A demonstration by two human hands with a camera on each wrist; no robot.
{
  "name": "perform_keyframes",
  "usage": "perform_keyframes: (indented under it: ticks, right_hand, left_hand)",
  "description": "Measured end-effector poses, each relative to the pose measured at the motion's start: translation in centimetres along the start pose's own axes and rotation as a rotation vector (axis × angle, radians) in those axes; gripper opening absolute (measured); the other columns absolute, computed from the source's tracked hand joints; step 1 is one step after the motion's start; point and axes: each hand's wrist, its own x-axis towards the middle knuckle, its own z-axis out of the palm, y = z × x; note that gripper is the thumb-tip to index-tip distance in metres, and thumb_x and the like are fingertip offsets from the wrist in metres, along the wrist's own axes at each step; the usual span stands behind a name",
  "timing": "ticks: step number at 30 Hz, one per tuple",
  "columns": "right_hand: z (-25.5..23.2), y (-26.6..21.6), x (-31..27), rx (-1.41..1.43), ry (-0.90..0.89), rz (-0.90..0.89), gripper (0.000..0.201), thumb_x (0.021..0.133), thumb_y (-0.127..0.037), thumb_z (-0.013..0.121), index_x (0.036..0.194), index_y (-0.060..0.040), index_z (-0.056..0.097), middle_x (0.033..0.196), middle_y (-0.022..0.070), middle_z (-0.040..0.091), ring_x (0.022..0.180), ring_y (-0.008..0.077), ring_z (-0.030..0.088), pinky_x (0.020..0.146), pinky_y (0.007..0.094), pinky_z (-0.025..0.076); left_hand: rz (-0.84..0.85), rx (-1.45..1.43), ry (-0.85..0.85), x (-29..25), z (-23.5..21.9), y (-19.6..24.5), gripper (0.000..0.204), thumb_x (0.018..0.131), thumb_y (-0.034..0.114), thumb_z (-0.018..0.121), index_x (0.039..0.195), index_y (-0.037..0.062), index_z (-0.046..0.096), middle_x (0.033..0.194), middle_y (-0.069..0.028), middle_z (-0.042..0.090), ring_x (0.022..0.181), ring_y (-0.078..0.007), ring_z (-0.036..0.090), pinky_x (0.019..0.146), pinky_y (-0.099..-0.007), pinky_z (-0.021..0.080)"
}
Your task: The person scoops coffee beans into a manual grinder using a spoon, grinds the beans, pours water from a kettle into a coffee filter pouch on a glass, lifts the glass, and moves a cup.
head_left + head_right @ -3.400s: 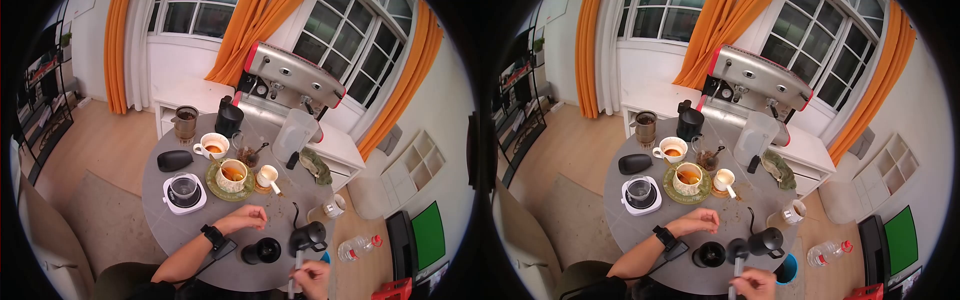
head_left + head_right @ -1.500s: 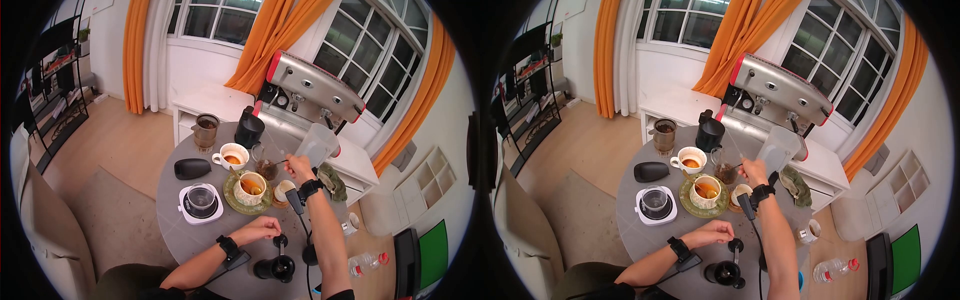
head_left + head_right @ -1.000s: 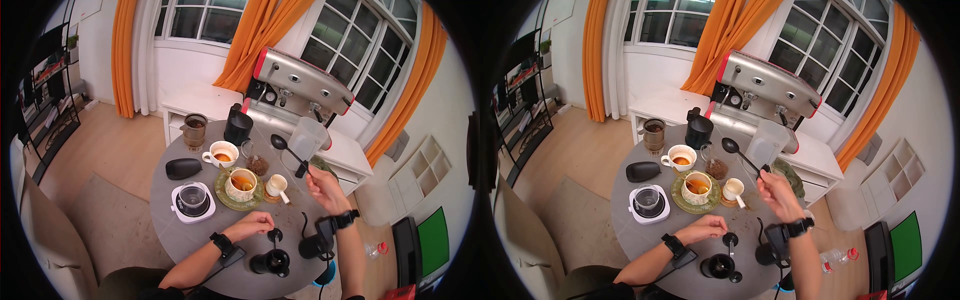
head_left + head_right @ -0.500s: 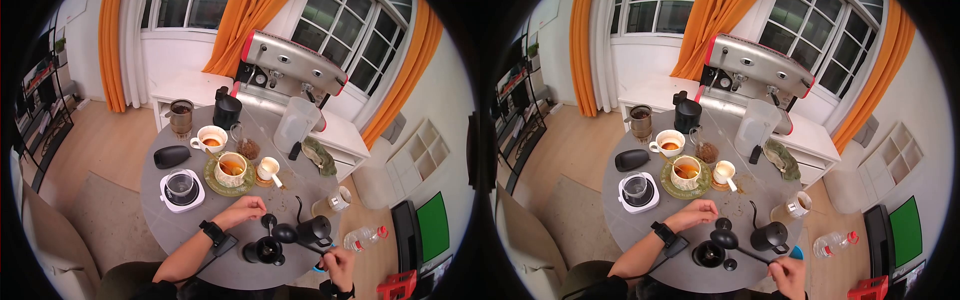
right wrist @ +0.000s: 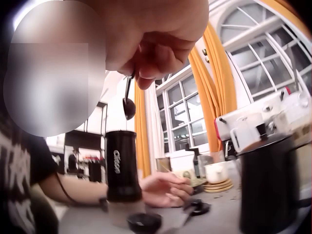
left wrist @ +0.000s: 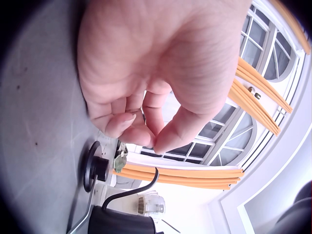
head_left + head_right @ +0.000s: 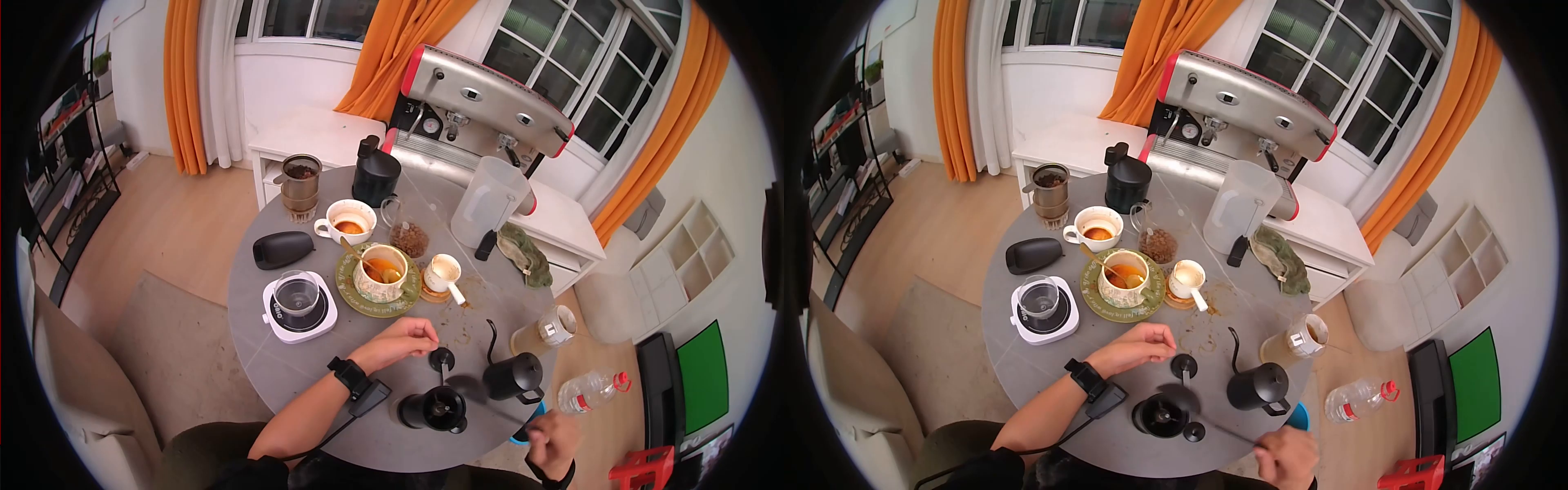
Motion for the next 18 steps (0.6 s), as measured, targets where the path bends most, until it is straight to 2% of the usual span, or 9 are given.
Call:
perform_keyframes:
  ticks: [1,3,5,9,15,17,18]
  right_hand:
    - [0.0,0.3,0.3,0.046,0.060,0.108,0.020,0.088,-0.017,0.058,0.074,-0.0027,0.057,0.060,0.0055,0.058,0.048,0.0156,0.054,0.046,0.0269,0.039]
    - [0.5,0.3,3.8,0.345,0.144,0.552,0.029,0.095,-0.018,0.052,0.071,-0.0031,0.058,0.060,0.0014,0.058,0.048,0.0066,0.047,0.045,0.0213,0.035]
    - [1.4,1.1,9.8,0.618,0.135,0.744,0.030,0.096,-0.022,0.052,0.073,-0.0043,0.058,0.059,-0.0006,0.055,0.046,0.0052,0.044,0.043,0.0211,0.031]
    - [7.5,5.2,17.9,0.948,0.036,0.813,0.030,0.095,-0.028,0.054,0.077,-0.0046,0.058,0.056,-0.0025,0.051,0.044,0.0042,0.039,0.041,0.0207,0.026]
    - [17.6,8.1,23.2,1.020,-0.032,0.974,0.028,0.093,-0.026,0.056,0.075,-0.0039,0.058,0.057,0.0008,0.054,0.043,0.0057,0.042,0.039,0.0208,0.029]
    - [19.7,8.4,23.8,1.003,-0.057,1.006,0.025,0.093,-0.023,0.055,0.077,-0.0042,0.055,0.059,0.0012,0.052,0.042,0.0059,0.039,0.036,0.0203,0.025]
    - [20.4,8.5,24.1,0.962,-0.054,1.017,0.028,0.092,-0.025,0.056,0.074,-0.0040,0.057,0.056,0.0027,0.056,0.041,0.0068,0.042,0.038,0.0215,0.031]
  left_hand:
    - [-0.004,0.014,0.002,0.0,0.1,0.1,0.006,0.085,0.003,0.060,0.088,0.0062,0.055,0.082,0.0005,0.055,0.071,-0.0050,0.047,0.059,-0.0177,0.037]
    - [-0.010,0.031,-0.004,0.1,0.4,0.3,0.006,0.085,0.003,0.060,0.088,0.0064,0.055,0.082,0.0006,0.055,0.071,-0.0050,0.047,0.059,-0.0178,0.036]
    - [0.000,0.051,0.022,0.1,0.6,0.3,0.007,0.084,0.002,0.059,0.088,0.0066,0.055,0.081,0.0006,0.055,0.069,-0.0051,0.047,0.057,-0.0178,0.035]
    - [-0.005,0.085,0.021,-0.1,0.6,0.4,0.007,0.084,0.002,0.059,0.087,0.0068,0.055,0.081,0.0007,0.056,0.068,-0.0051,0.047,0.057,-0.0177,0.035]
    - [0.006,0.034,0.006,-0.1,0.5,0.2,0.007,0.085,0.002,0.059,0.087,0.0067,0.055,0.080,0.0010,0.055,0.068,-0.0048,0.047,0.057,-0.0169,0.035]
    - [0.013,0.042,-0.010,0.2,0.0,-0.5,0.006,0.085,0.003,0.060,0.088,0.0066,0.056,0.081,0.0007,0.056,0.068,-0.0049,0.047,0.057,-0.0172,0.035]
    - [0.016,0.041,-0.005,0.3,0.0,-0.6,0.006,0.085,0.004,0.060,0.088,0.0066,0.056,0.081,0.0006,0.056,0.068,-0.0050,0.048,0.057,-0.0174,0.035]
